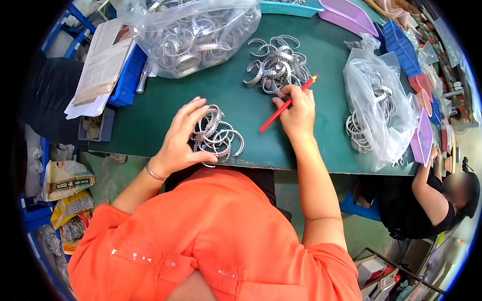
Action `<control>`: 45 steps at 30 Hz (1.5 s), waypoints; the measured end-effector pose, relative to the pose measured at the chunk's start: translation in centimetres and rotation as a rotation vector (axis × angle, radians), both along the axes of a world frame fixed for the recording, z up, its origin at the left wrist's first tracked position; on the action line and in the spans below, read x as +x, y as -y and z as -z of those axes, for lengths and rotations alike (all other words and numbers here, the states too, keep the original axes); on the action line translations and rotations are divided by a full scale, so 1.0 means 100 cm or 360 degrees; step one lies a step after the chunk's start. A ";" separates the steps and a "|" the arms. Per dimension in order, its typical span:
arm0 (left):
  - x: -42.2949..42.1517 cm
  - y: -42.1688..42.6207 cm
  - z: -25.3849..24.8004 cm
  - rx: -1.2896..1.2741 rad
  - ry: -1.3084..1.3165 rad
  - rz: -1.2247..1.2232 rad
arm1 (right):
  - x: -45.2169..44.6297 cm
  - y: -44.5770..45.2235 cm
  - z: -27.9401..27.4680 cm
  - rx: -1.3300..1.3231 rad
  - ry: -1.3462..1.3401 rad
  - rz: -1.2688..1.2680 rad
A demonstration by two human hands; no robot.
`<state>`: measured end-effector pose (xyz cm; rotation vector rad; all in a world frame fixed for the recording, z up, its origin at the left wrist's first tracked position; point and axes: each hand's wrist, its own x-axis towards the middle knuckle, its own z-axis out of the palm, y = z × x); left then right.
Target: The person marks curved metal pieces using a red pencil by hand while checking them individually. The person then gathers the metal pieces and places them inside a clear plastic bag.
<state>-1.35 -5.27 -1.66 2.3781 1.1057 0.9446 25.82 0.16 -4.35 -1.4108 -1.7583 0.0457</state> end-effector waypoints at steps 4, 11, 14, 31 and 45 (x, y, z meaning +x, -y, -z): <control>-0.012 0.008 0.003 0.0193 0.0418 -0.0173 | 0.010 -0.009 0.003 0.0045 -0.0256 0.0037; -0.013 -0.005 0.023 -0.0398 0.0562 -0.0216 | 0.013 -0.050 -0.027 -0.0268 -0.0939 -0.0121; -0.009 -0.015 0.014 -0.0413 0.0544 -0.0276 | 0.022 -0.058 -0.005 -0.0190 -0.0434 -0.0123; 0.116 -0.164 -0.014 -0.0429 -0.0151 -0.0155 | 0.017 -0.041 -0.013 0.0194 -0.1222 -0.0239; 0.065 -0.127 -0.010 -0.1040 0.0720 0.0213 | 0.001 -0.031 -0.012 -0.0097 -0.1170 -0.0585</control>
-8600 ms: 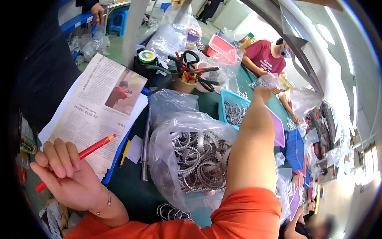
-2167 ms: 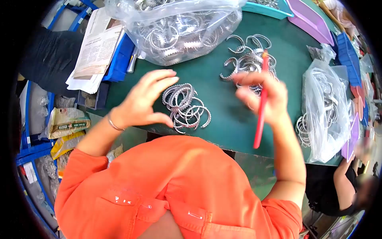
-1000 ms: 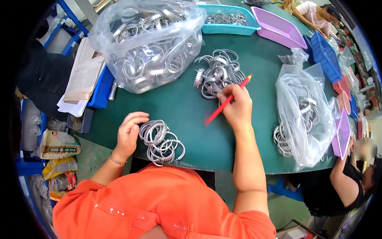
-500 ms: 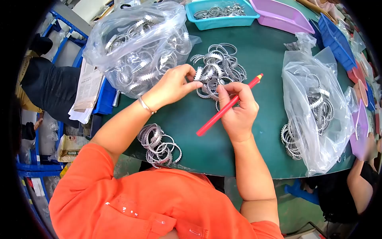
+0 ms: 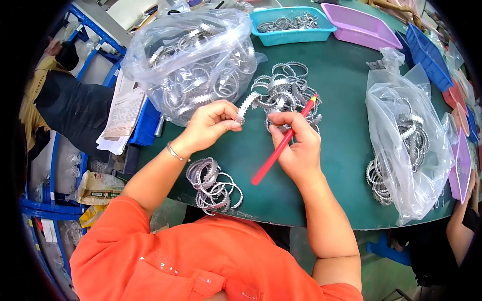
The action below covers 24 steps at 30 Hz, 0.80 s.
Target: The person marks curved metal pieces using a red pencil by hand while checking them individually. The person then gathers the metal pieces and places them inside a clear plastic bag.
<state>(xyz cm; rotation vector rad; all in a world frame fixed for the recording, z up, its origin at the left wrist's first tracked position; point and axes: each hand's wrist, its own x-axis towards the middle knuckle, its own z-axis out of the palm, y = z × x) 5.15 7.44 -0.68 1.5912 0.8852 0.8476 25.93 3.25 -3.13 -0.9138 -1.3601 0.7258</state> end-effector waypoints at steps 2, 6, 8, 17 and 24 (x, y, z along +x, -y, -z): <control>0.000 0.001 0.003 -0.0061 0.0121 0.0005 | -0.001 -0.002 0.005 -0.0065 0.0051 -0.0041; -0.004 -0.001 0.006 0.0116 0.0068 0.0043 | -0.001 -0.004 0.009 0.0014 0.0086 -0.0042; -0.007 -0.004 0.002 0.0603 -0.0413 0.0078 | -0.003 -0.003 0.005 0.0014 0.0088 -0.0004; 0.005 -0.015 -0.004 0.0981 -0.0457 0.0184 | -0.006 -0.009 0.012 0.0010 0.0046 -0.0030; 0.011 -0.016 -0.012 0.1275 -0.0513 0.0104 | -0.004 -0.008 0.005 -0.0044 -0.0154 -0.0055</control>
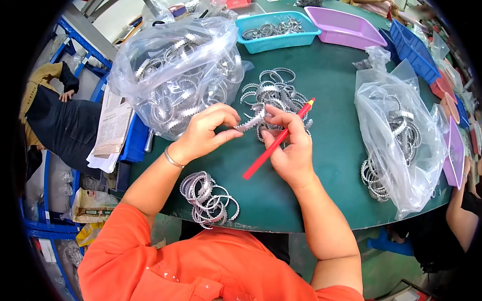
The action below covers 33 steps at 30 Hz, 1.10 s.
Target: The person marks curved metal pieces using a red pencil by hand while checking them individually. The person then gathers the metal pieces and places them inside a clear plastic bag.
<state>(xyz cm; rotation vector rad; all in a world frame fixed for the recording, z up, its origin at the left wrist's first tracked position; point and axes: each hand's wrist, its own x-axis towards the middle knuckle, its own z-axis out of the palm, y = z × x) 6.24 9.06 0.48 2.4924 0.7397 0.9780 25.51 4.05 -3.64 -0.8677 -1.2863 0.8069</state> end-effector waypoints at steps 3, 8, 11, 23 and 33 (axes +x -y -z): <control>-0.004 0.001 0.000 0.0098 -0.0011 0.0031 | 0.001 0.002 -0.004 -0.0001 -0.0124 -0.0068; -0.017 0.025 -0.007 -0.0070 0.0095 -0.0062 | 0.004 0.010 -0.005 0.0086 0.0071 -0.0105; -0.027 0.040 0.001 -0.0719 0.0407 -0.0118 | -0.004 0.016 -0.008 0.0046 0.0071 -0.0178; -0.047 0.038 0.029 -0.1679 0.0874 -0.0033 | -0.019 0.015 0.003 -0.0054 0.0243 -0.0299; -0.048 0.039 0.031 -0.1907 0.1014 0.0150 | -0.017 0.017 0.004 -0.0191 0.0020 -0.0348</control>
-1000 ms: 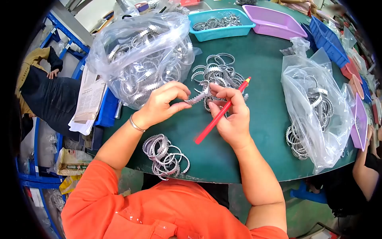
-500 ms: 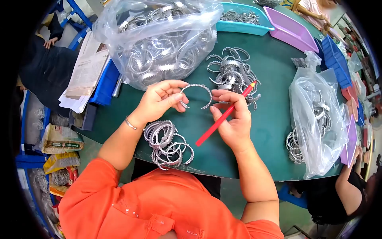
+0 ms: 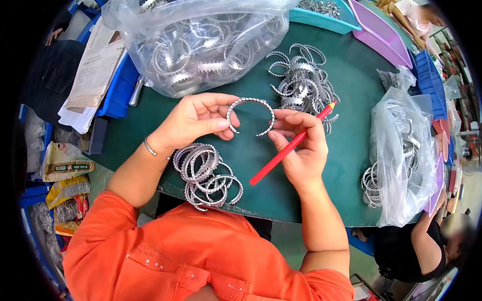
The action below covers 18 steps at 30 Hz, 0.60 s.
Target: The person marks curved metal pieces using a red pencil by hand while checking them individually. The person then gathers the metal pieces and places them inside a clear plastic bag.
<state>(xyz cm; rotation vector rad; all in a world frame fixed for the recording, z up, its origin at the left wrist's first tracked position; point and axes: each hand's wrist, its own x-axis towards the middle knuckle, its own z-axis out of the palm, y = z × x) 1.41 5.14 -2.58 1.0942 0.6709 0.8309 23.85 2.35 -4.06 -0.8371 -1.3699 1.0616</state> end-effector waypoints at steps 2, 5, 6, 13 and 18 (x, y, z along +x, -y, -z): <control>-0.001 0.000 0.003 0.0021 0.0036 0.0015 | 0.000 -0.001 0.001 -0.0037 -0.0025 -0.0011; -0.001 0.000 0.005 0.0038 0.0103 0.0036 | 0.000 0.000 -0.002 -0.0103 -0.0055 -0.0008; -0.001 0.000 0.003 0.0002 0.0056 0.0015 | -0.001 0.000 -0.003 -0.0146 -0.0100 -0.0021; 0.001 0.004 -0.006 0.0029 -0.0198 -0.0080 | 0.000 0.000 -0.002 -0.0169 -0.0166 -0.0049; 0.000 0.004 -0.010 0.0004 -0.0383 0.0004 | 0.000 0.001 -0.001 -0.0090 -0.0172 -0.0055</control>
